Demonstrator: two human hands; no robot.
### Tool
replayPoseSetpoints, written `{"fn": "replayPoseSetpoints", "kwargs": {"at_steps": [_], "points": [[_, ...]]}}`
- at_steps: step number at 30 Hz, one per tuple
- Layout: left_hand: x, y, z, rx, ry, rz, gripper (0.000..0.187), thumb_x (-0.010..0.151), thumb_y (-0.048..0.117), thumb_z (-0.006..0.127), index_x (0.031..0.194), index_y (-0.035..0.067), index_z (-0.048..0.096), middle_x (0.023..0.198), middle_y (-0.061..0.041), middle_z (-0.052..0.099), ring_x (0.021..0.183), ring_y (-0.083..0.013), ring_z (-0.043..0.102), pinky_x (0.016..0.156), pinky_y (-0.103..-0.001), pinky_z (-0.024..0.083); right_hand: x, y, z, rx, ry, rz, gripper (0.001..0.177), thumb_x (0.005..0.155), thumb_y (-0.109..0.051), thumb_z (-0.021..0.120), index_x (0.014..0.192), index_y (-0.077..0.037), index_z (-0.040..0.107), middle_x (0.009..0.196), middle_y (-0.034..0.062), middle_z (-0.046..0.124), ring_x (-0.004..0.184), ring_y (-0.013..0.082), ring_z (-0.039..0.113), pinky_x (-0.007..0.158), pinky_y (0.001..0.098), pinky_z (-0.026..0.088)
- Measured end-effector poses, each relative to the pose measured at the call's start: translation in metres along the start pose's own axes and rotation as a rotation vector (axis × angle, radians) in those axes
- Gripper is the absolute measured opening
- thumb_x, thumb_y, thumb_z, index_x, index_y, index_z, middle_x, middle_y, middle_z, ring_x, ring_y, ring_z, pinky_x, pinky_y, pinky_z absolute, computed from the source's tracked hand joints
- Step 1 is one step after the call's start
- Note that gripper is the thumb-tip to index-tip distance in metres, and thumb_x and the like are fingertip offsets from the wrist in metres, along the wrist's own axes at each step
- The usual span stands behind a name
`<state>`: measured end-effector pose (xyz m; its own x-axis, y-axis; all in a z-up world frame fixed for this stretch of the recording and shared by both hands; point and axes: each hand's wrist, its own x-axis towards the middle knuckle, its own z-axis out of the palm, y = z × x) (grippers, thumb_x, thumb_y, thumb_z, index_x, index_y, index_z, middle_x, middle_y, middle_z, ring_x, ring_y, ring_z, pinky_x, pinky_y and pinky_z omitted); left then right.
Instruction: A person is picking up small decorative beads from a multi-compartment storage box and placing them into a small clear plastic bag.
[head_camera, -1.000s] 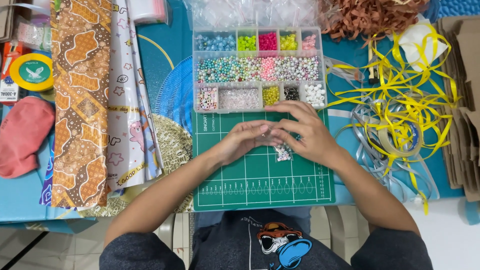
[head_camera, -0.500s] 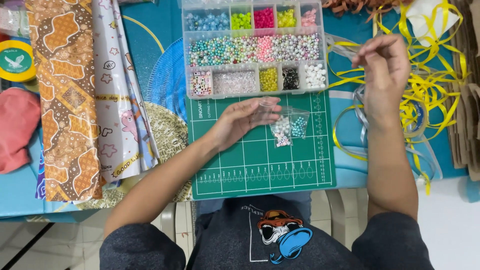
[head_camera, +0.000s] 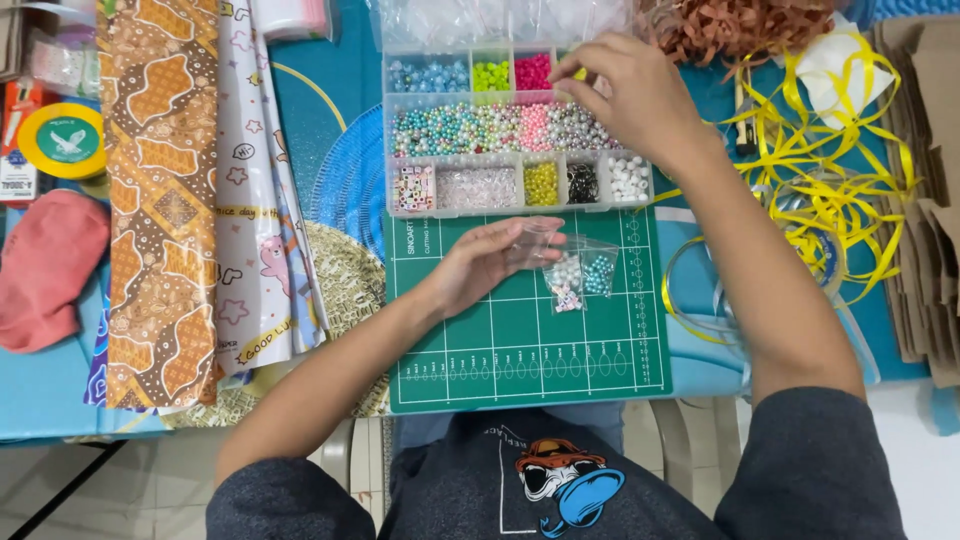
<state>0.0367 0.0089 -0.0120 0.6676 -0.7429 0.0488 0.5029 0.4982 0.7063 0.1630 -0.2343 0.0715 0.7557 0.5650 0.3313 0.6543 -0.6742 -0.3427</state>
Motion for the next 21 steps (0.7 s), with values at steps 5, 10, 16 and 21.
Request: {"fn": "replayPoseSetpoints", "kwargs": {"at_steps": [5,10,16,21], "points": [[0.0,0.001,-0.001,0.0,-0.002,-0.023,0.05,0.105,0.035,0.056,0.141,0.001,0.055,0.137,-0.015,0.064,0.126,-0.0324,0.061,0.117,-0.049,0.042,0.039,0.036,0.032,-0.517,-0.097,-0.082,0.017,0.099,-0.023,0.076,0.114,-0.018,0.082,0.104,0.003,0.079,0.096,0.027,0.069,0.076,0.0461,0.056],[0.0,0.002,-0.001,-0.002,-0.011,-0.03,0.048,0.107,0.031,0.05,0.142,0.0,0.053,0.139,-0.017,0.062,0.129,-0.0341,0.058,0.118,-0.05,0.041,0.052,0.039,0.048,-0.522,-0.186,-0.01,0.026,0.099,-0.039,0.073,0.116,-0.02,0.081,0.107,0.0034,0.079,0.097,0.0293,0.067,0.084,0.0483,0.052],[0.001,0.001,-0.002,-0.019,-0.009,-0.038,0.048,0.108,0.029,0.048,0.144,-0.002,0.051,0.14,-0.018,0.061,0.129,-0.0348,0.058,0.117,-0.049,0.042,0.051,0.041,0.062,-0.535,-0.128,-0.032,0.016,0.097,-0.03,0.078,0.101,-0.016,0.083,0.089,0.0039,0.077,0.086,0.0272,0.067,0.072,0.0436,0.057],[0.0,0.002,-0.001,-0.008,-0.006,-0.039,0.047,0.108,0.029,0.046,0.144,-0.001,0.05,0.14,-0.018,0.06,0.129,-0.0341,0.059,0.117,-0.048,0.043,0.049,0.043,0.072,-0.538,-0.111,0.004,0.016,0.097,-0.025,0.078,0.103,-0.011,0.082,0.087,0.0067,0.076,0.084,0.0274,0.066,0.062,0.0424,0.058]]}}
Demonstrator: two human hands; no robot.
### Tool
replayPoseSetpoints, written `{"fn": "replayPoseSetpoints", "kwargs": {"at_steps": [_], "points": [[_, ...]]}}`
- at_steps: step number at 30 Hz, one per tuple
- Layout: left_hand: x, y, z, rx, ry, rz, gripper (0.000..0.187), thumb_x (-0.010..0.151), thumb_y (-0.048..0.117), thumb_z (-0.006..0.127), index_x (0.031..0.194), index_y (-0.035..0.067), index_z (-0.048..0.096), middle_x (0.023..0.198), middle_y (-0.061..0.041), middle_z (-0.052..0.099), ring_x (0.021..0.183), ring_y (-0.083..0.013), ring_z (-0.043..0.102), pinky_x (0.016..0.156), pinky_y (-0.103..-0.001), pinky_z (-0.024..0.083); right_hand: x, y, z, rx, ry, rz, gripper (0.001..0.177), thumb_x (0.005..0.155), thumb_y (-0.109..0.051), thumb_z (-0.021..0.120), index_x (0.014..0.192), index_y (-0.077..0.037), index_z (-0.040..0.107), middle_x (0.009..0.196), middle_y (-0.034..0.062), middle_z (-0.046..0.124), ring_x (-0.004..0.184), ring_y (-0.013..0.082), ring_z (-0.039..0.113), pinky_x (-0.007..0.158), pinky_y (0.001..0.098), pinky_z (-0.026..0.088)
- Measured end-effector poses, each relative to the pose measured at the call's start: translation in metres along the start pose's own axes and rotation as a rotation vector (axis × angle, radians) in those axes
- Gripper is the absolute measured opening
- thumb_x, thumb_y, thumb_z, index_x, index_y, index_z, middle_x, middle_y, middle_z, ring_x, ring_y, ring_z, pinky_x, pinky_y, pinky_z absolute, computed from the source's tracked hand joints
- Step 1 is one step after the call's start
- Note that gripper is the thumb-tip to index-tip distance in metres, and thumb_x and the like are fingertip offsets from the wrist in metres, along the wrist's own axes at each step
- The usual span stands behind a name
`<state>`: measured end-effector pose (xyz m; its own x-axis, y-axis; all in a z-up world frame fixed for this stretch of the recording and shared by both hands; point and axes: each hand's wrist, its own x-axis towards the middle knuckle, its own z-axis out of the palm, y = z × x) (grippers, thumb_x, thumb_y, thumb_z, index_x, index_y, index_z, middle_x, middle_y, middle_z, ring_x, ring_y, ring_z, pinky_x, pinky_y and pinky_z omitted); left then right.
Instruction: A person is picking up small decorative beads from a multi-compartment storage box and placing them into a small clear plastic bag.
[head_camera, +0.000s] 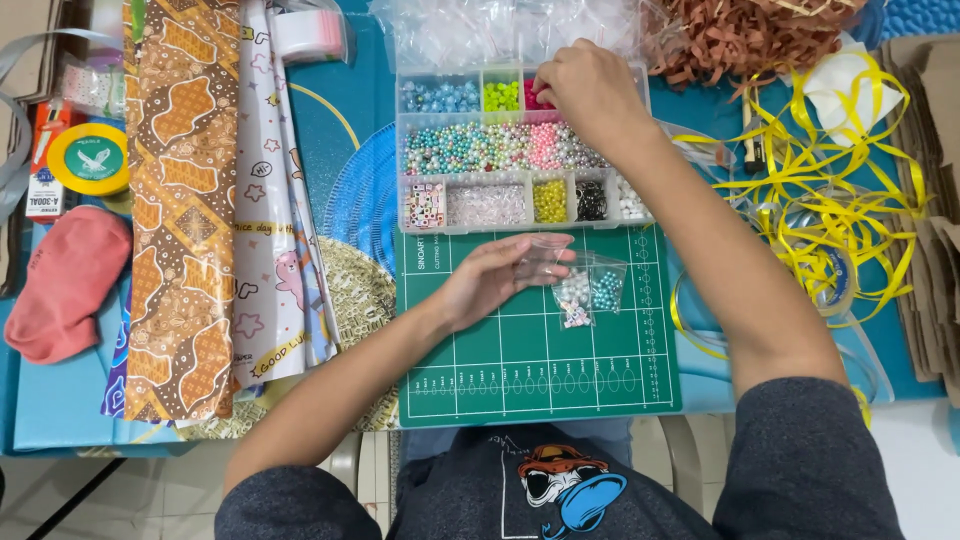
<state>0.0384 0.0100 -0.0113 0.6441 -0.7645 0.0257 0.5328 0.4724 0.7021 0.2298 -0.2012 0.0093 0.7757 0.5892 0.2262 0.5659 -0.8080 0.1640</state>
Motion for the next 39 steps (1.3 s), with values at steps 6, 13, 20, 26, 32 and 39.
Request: {"fn": "replayPoseSetpoints", "kwargs": {"at_steps": [6,13,20,26,32,39], "points": [[0.0,-0.001,-0.001,-0.016,0.0,-0.002,0.047,0.108,0.027,0.048,0.144,-0.002,0.05,0.14,-0.017,0.061,0.127,-0.0321,0.06,0.115,-0.045,0.045,-0.006,-0.002,-0.009,0.183,0.088,0.05,0.012,0.102,-0.018,0.074,0.1,-0.009,0.081,0.093,0.0076,0.076,0.086,0.0263,0.063,0.066,0.0412,0.056],[-0.001,0.001,0.001,-0.022,0.019,0.004,0.048,0.106,0.028,0.052,0.144,-0.003,0.051,0.138,-0.017,0.063,0.125,-0.0307,0.061,0.114,-0.043,0.045,-0.048,-0.036,-0.079,0.743,0.17,0.193,0.004,0.101,-0.008,0.076,0.105,-0.006,0.076,0.098,0.0105,0.075,0.08,0.0171,0.07,0.074,0.0288,0.061],[0.003,-0.011,0.004,-0.012,0.109,0.056,0.051,0.104,0.033,0.052,0.136,-0.006,0.058,0.13,-0.023,0.066,0.119,-0.031,0.067,0.108,-0.042,0.049,-0.131,-0.082,-0.097,1.267,0.191,0.319,0.012,0.095,-0.01,0.078,0.105,-0.003,0.074,0.098,0.0103,0.073,0.098,0.0178,0.07,0.092,0.0365,0.057],[0.001,-0.011,0.006,-0.027,0.123,0.053,0.051,0.104,0.033,0.054,0.136,-0.007,0.057,0.129,-0.024,0.066,0.118,-0.0329,0.067,0.107,-0.043,0.05,-0.141,-0.094,-0.094,1.123,0.226,0.239,0.007,0.095,-0.013,0.078,0.097,-0.006,0.078,0.093,0.0091,0.075,0.086,0.0212,0.072,0.082,0.0362,0.058],[0.003,-0.013,0.006,-0.04,0.127,0.062,0.052,0.103,0.032,0.056,0.136,-0.008,0.056,0.13,-0.026,0.065,0.119,-0.0342,0.067,0.107,-0.044,0.05,-0.142,-0.098,-0.088,1.14,0.235,0.241,0.007,0.095,-0.015,0.078,0.096,-0.008,0.08,0.094,0.0077,0.075,0.087,0.0199,0.073,0.082,0.0359,0.058],[0.005,-0.015,0.001,-0.041,0.118,0.065,0.052,0.103,0.033,0.056,0.136,-0.007,0.057,0.131,-0.025,0.064,0.121,-0.0356,0.065,0.108,-0.046,0.048,-0.143,-0.099,-0.087,1.163,0.232,0.247,0.009,0.094,-0.013,0.077,0.098,-0.005,0.08,0.095,0.0103,0.075,0.087,0.0222,0.072,0.083,0.0374,0.057]]}}
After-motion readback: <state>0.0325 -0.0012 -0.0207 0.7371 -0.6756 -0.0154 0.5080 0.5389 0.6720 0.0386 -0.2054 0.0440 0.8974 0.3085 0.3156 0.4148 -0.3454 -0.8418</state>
